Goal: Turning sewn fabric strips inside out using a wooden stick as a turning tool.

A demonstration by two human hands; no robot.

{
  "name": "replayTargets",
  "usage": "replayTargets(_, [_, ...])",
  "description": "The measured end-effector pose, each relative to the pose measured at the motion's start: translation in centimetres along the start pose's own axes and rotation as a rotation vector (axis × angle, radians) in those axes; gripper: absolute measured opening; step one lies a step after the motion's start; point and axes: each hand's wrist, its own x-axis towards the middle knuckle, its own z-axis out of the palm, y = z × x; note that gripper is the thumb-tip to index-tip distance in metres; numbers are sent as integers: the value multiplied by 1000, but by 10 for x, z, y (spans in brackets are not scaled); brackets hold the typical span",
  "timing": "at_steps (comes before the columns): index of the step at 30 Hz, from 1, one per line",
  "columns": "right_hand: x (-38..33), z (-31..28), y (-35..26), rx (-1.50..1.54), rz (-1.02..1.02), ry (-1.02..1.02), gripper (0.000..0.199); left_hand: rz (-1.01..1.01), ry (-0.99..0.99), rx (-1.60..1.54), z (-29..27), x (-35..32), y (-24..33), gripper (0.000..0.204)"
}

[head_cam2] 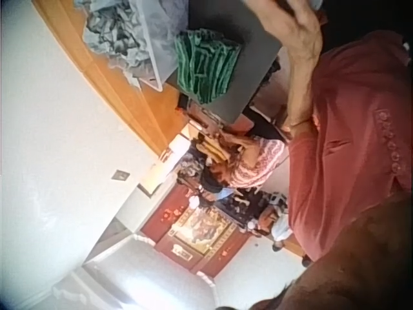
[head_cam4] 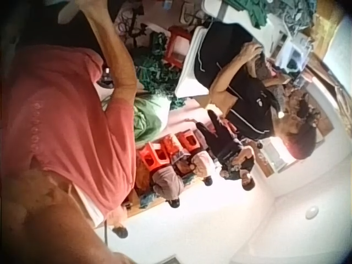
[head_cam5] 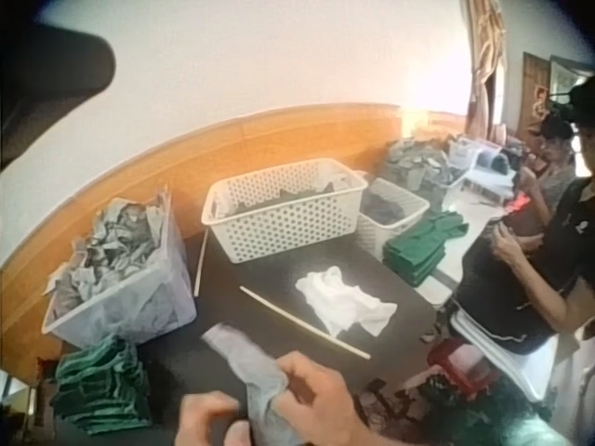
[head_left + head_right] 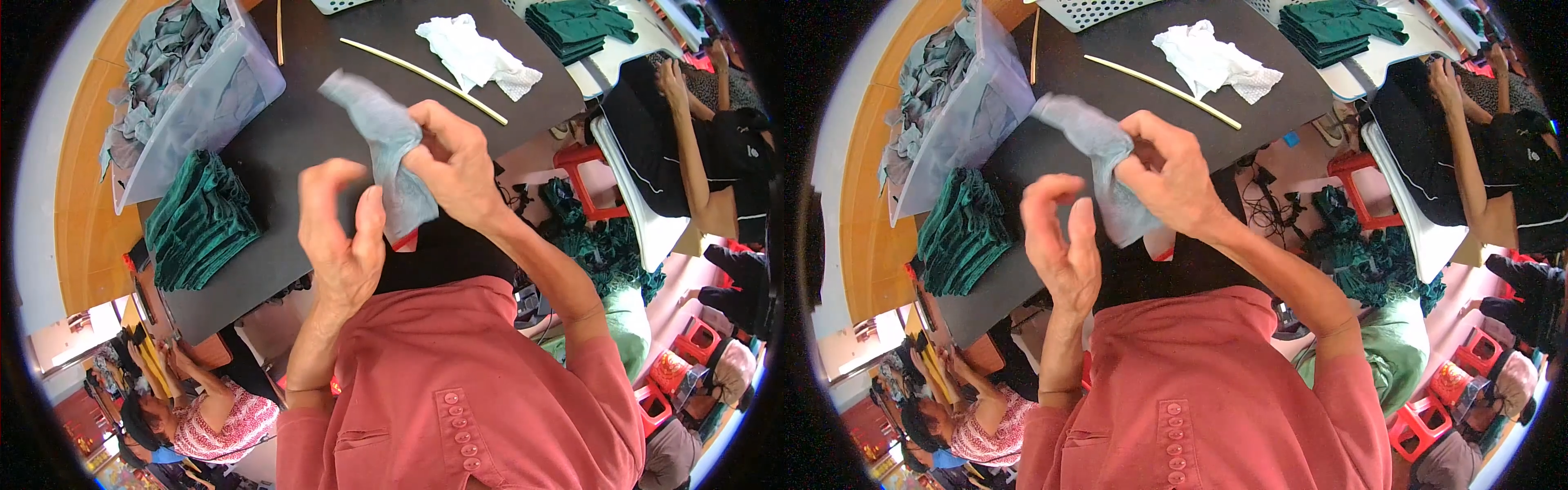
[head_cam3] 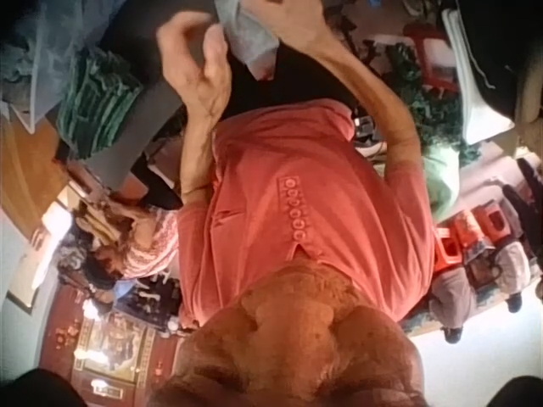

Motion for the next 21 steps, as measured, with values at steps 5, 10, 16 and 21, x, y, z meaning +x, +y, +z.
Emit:
replayTargets(5, [-4,8,-8,142,86,-48,10,-536,-80,-627,-1,-4,11,35])
replayTargets(10, [2,8,-3,145,126,-91,12,-649,-264,-653,0,-14,11,28])
replayTargets(16, [11,0,-3,-106,-106,-207,18,-392,-401,-455,5,-18,16,33])
replayTargets(21, [20,1,3,-563,-499,-101,46,-437,-471,-464,15,-24,19,29])
